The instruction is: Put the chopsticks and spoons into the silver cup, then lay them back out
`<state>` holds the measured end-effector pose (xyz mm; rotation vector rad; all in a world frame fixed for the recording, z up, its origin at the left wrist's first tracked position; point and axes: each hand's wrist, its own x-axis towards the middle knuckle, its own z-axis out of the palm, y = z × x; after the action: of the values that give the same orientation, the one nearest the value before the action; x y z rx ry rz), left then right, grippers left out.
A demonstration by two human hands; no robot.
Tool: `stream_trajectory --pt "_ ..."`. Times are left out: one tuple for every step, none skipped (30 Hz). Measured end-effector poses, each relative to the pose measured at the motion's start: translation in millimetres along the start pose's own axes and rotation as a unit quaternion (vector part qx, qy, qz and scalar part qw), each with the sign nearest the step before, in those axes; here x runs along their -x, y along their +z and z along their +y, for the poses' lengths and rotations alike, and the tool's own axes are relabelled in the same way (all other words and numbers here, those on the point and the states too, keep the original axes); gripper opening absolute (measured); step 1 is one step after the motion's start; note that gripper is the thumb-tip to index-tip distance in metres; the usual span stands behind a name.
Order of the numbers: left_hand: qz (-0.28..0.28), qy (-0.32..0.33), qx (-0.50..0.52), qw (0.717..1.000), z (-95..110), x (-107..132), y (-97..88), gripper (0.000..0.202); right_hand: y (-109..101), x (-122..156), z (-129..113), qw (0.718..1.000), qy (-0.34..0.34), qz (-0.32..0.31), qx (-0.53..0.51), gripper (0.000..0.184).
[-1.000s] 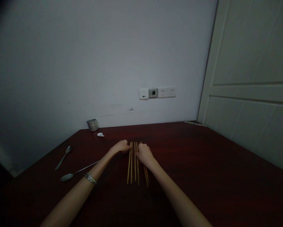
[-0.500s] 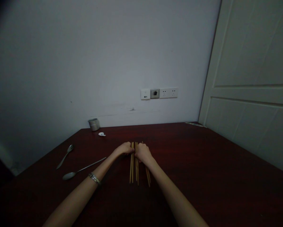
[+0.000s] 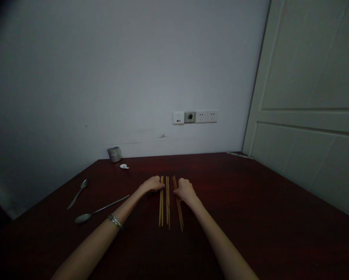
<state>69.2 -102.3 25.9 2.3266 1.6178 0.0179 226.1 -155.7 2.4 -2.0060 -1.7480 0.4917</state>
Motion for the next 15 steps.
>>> stream_trajectory --pt "0.001 0.0 0.0 1.0 -0.6 -0.5 0.5 0.024 2.4 -0.5 0.9 1.0 0.001 -0.011 -0.007 0.019" --pt "0.001 -0.001 0.0 1.0 -1.1 -1.0 0.9 0.024 4.5 -0.8 1.5 1.0 0.002 -0.019 -0.013 0.019" --pt "0.0 -0.001 -0.001 1.0 -1.4 -1.3 1.1 0.024 6.1 -1.0 1.9 1.0 0.002 -0.021 -0.019 0.019" --pt "-0.001 -0.002 -0.002 1.0 -1.5 -1.5 1.3 0.024 7.2 -0.9 2.2 1.0 0.002 -0.018 -0.023 0.02" --pt "-0.001 -0.004 -0.004 1.0 -1.5 -1.5 1.3 0.024 7.8 -0.6 2.5 1.0 0.001 -0.013 -0.025 0.021" --pt "-0.001 -0.005 -0.005 1.0 -1.3 -1.4 1.2 0.024 7.8 0.0 2.7 1.0 -0.002 -0.006 -0.023 0.022" --pt "-0.001 -0.005 -0.005 1.0 -1.0 -1.2 1.0 0.024 7.5 0.7 2.7 1.0 -0.004 0.002 -0.017 0.022" --pt "-0.001 -0.006 -0.005 1.0 -0.7 -0.9 0.9 0.024 6.8 1.5 2.5 1.0 -0.007 0.008 -0.01 0.023" --pt "-0.001 -0.005 -0.003 1.0 -0.6 -0.7 0.8 0.024 6.1 2.3 2.1 1.0 -0.011 0.012 -0.002 0.022" --pt "-0.001 -0.005 -0.001 1.0 -0.6 -0.6 0.7 0.024 5.4 3.0 1.3 1.0 -0.014 0.015 0.006 0.022" --pt "-0.001 -0.005 0.002 1.0 -0.7 -0.6 0.8 0.024 4.8 3.5 0.1 1.0 -0.016 0.017 0.013 0.022" --pt "-0.001 -0.007 0.004 1.0 -1.0 -0.9 1.0 0.024 4.4 3.8 -1.2 0.999 -0.019 0.019 0.02 0.021" --pt "-0.001 -0.008 0.006 1.0 -1.5 -1.3 1.3 0.024 4.3 3.8 -2.7 0.999 -0.022 0.022 0.026 0.021" --pt "-0.003 -0.009 0.006 1.0 -2.0 -1.8 1.7 0.024 4.6 3.6 -4.1 0.999 -0.025 0.026 0.03 0.02" --pt "-0.004 -0.009 0.005 1.0 -2.5 -2.5 2.1 0.024 5.2 3.3 -5.4 0.999 -0.028 0.03 0.031 0.02"
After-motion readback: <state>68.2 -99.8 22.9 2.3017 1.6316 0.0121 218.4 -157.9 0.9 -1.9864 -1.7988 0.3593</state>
